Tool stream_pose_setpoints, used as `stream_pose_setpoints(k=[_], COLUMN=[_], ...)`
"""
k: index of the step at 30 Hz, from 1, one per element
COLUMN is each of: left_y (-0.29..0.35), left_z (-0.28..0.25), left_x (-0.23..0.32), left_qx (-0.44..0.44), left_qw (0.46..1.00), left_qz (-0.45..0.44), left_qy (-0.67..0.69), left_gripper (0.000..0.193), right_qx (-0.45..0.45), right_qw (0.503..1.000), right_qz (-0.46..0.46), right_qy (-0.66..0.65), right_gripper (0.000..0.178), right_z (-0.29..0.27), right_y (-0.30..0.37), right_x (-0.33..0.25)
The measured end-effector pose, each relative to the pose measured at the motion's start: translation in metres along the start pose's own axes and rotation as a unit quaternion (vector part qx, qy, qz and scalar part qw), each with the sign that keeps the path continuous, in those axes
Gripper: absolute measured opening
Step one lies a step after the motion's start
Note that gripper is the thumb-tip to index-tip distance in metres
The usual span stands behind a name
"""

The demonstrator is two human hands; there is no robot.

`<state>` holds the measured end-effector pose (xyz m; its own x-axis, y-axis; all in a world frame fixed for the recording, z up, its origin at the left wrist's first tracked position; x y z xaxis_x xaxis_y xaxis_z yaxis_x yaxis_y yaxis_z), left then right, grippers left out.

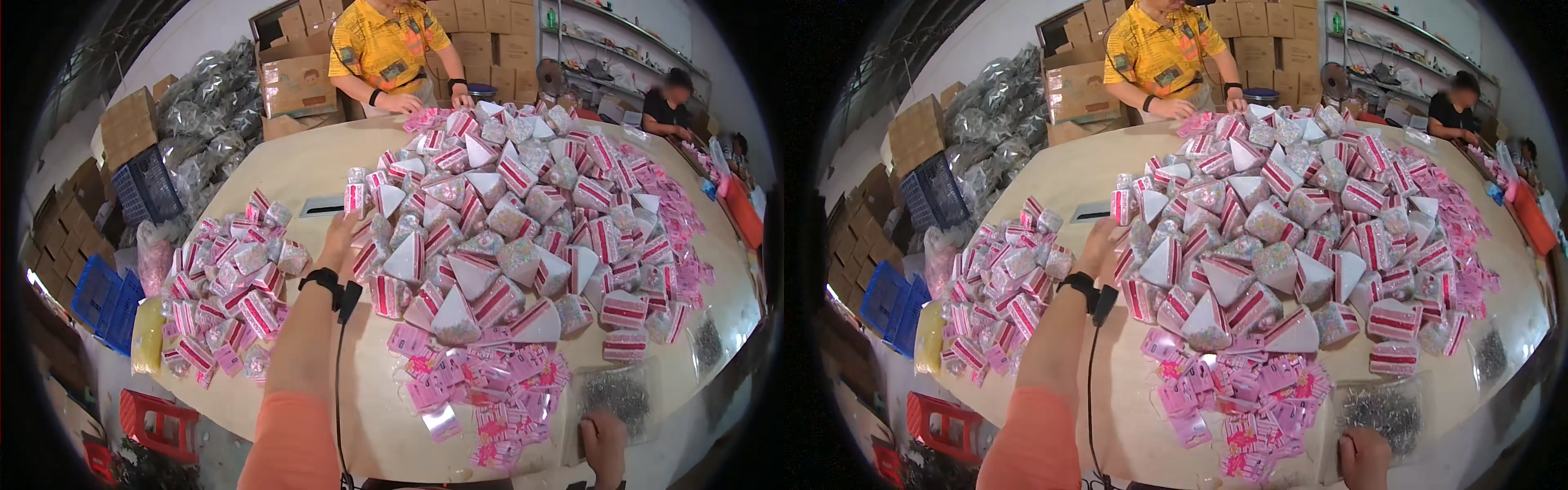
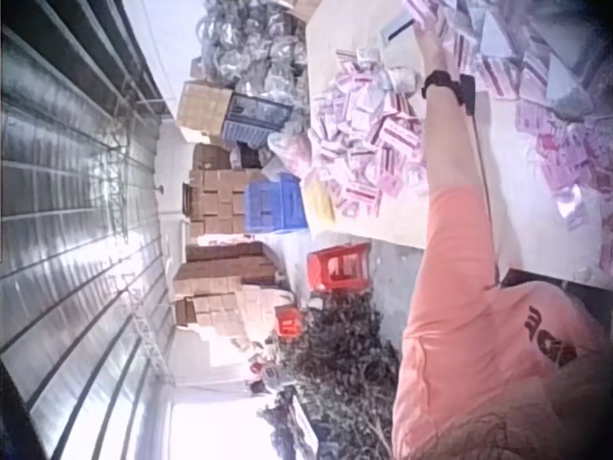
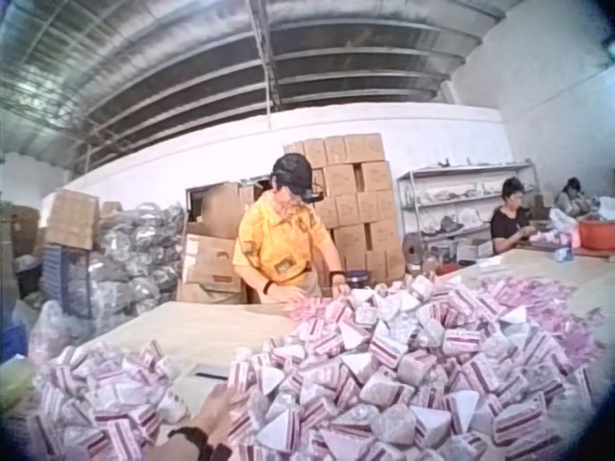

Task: The person places small colorful beads into clear plastic bags, adds a pink paper label, and seals the bags. They repeat this process for multiple units, placing the finished packages onto a large pile on the table.

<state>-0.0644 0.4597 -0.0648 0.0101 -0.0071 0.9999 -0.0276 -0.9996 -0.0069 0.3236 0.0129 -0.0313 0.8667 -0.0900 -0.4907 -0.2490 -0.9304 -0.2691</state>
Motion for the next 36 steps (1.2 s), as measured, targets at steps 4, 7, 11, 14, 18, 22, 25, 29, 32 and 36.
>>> stream_pose_setpoints(k=[4, 7, 11, 14, 18, 22, 25, 29, 32, 36], left_y=[0.049, 0.077, 0.1, 0.15, 0.209, 0.256, 0.296, 0.346, 0.358, 0.355], left_z=[-0.014, -0.023, -0.065, -0.036, -0.009, 0.005, 0.021, 0.07, 0.081, 0.094], left_x=[0.018, 0.015, -0.005, 0.023, 0.037, 0.033, 0.025, 0.036, 0.026, 0.033], left_qx=[0.03, 0.026, 0.045, -0.002, -0.062, -0.107, -0.117, -0.178, -0.186, -0.115], left_qw=[0.998, 0.991, 0.972, 0.97, 0.981, 0.967, 0.967, 0.917, 0.872, 0.864], left_qz=[0.005, -0.037, -0.013, 0.032, 0.005, 0.002, -0.061, 0.133, 0.224, 0.239], left_qy=[-0.055, -0.124, -0.229, -0.24, -0.185, -0.229, -0.216, -0.33, -0.393, -0.428], left_gripper=[0.048, 0.053, 0.046, 0.043, 0.042, 0.04, 0.036, 0.033, 0.032, 0.021], right_qx=[-0.042, -0.152, -0.121, -0.142, -0.031, 0.05, 0.047, 0.015, 0.029, 0.041], right_qw=[0.999, 0.983, 0.983, 0.983, 0.996, 0.995, 0.994, 0.997, 0.994, 0.99], right_qz=[-0.021, 0.014, -0.021, -0.055, -0.073, -0.065, -0.075, -0.072, -0.1, -0.087], right_qy=[0.022, 0.103, 0.135, 0.1, 0.029, -0.051, -0.058, 0.0, 0.041, 0.105], right_gripper=[0.012, 0.013, 0.011, 0.009, 0.008, 0.009, 0.009, 0.008, 0.007, 0.007], right_z=[-0.008, -0.01, -0.003, -0.003, -0.014, -0.033, -0.032, -0.032, -0.03, -0.029], right_y=[0.002, 0.004, 0.003, 0.0, 0.003, 0.0, 0.008, 0.013, 0.015, 0.01], right_x=[-0.006, -0.005, -0.006, 0.003, 0.01, 0.008, 0.013, 0.02, 0.023, 0.028])
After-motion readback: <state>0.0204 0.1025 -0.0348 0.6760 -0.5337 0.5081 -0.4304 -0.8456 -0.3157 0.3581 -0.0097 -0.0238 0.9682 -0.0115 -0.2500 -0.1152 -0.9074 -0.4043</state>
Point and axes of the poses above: each hand's wrist, its own y-axis away from the middle knuckle, its own z-axis out of the palm, x = y × z, the point moved 5 cm from there along -y, towards the middle knuckle, and after that the axes turned 6 degrees about -z, right-handed, at the moved point
